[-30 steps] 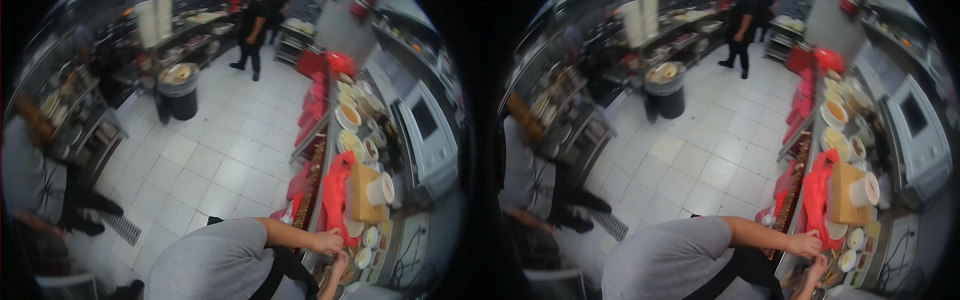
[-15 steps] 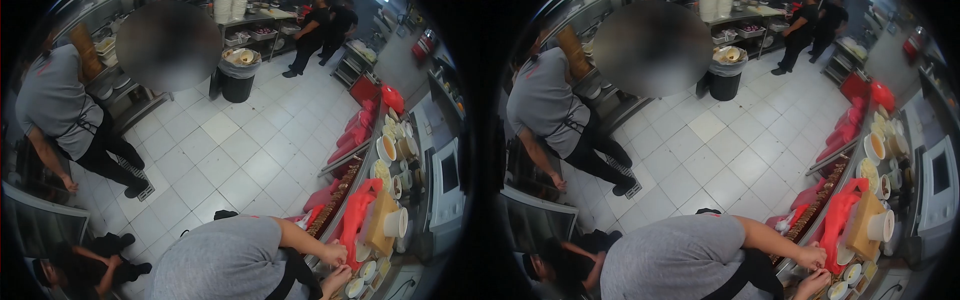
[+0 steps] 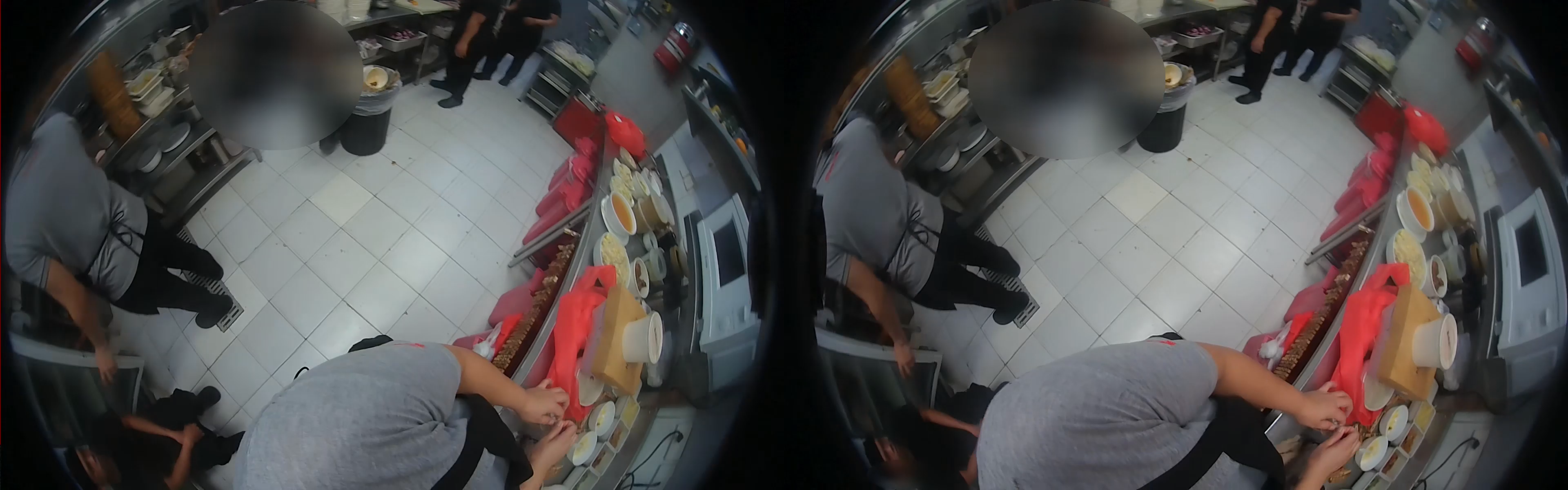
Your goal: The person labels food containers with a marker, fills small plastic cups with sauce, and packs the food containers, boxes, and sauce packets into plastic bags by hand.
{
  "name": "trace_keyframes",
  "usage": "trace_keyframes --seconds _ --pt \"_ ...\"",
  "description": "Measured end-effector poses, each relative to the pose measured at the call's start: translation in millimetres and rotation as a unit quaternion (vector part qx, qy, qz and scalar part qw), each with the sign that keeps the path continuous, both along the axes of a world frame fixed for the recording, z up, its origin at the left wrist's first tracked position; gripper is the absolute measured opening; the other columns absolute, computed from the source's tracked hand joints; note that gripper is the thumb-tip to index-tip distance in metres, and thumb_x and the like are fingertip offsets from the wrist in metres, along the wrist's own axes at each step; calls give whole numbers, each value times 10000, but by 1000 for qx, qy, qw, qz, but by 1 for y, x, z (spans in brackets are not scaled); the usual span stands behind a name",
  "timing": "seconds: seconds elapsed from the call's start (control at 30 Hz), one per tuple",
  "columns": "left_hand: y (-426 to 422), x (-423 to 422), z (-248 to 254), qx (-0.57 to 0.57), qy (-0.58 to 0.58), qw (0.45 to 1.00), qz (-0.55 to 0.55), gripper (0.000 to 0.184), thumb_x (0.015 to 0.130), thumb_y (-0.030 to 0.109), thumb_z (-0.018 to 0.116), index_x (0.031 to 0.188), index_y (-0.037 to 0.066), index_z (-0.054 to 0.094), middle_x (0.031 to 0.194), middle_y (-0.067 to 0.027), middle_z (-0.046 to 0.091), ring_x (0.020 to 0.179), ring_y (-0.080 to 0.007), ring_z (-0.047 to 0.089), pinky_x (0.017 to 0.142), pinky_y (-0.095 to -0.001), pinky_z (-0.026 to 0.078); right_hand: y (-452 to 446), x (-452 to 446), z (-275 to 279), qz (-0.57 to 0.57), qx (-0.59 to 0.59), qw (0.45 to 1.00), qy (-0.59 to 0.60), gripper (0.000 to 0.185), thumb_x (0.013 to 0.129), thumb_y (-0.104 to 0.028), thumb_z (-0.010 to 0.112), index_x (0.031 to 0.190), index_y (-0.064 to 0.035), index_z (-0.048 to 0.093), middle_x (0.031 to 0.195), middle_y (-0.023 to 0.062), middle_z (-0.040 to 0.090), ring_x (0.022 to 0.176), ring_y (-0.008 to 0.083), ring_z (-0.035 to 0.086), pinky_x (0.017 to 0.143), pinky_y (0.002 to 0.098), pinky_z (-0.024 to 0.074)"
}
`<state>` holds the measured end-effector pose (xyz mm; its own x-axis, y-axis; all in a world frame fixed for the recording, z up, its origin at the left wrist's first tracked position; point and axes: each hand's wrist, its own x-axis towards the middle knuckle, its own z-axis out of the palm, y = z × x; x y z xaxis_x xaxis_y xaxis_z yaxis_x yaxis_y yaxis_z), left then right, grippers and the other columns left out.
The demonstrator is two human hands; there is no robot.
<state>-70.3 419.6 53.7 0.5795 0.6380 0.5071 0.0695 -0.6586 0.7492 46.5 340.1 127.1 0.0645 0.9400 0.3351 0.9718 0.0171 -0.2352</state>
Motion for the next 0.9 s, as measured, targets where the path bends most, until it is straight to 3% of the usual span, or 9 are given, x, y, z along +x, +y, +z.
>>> trace_keyframes --seconds 0.07,0.13,0.33,0.53,0.63,0.7,0.77,0.87,0.9 --pt "-1 4 0 17 10 1000 -2 224 688 207 649 890 122 603 1058 -61 484 1153 -250 426 957 -653 210 -1 -12 31 -109 -191 975 -27 352 931 -340 488 978 7 527 930 227 590 865 421 549 744 477 416" --pt "3 10 -3 69 -14 998 -1 246 700 227 635 919 123 595 1062 -67 500 1122 -251 458 983 -655 179 0 -20 44 -103 -250 960 -69 462 927 -423 458 1219 -74 538 1056 217 612 947 417 583 770 464 468" --pt "-1 -4 15 64 52 996 -36 260 742 197 642 995 143 613 1148 -23 534 1224 -246 415 1016 -634 161 8 2 38 12 -159 981 -106 253 904 -300 492 960 -78 600 804 202 613 785 412 580 663 496 448" --pt "8 10 5 63 37 993 -89 242 794 192 631 1026 124 611 1187 1 535 1263 -251 378 1002 -616 199 -11 12 14 -52 -45 954 292 218 913 -225 539 819 -29 519 631 94 517 571 215 461 574 324 404" --pt "18 -7 17 52 -9 993 -105 411 770 190 650 1164 120 557 1295 -46 457 1267 -287 367 1015 -573 216 -18 17 11 -89 -55 959 263 183 878 -209 593 861 -41 521 655 65 526 583 198 477 577 319 408" --pt "33 -33 26 0 -100 991 -88 521 742 180 665 1237 122 512 1339 -76 416 1274 -305 358 1024 -550 223 -19 2 44 -97 -88 985 113 350 728 -146 714 1028 -90 543 924 86 574 831 224 555 709 326 454" --pt "63 -66 11 78 -20 996 25 648 692 140 667 1302 110 450 1357 -107 395 1277 -326 351 1031 -530 234 -17 -15 57 2 -1 996 -85 511 644 -114 755 1108 -121 540 1076 97 559 997 244 553 799 345 464" --pt "106 -73 1 240 128 954 129 606 655 94 645 1240 172 511 1345 -85 409 1273 -316 358 1014 -530 261 1 -19 45 60 -68 979 -182 626 595 -85 764 1170 -151 527 1209 110 499 1149 273 476 906 370 439" --pt "117 -71 4 274 139 943 129 570 657 88 636 1209 187 534 1321 -76 433 1261 -309 373 1006 -528 275 7 -14 35 72 -109 985 -113 621 602 -89 764 1172 -147 526 1202 111 504 1131 281 488 906 373 439"
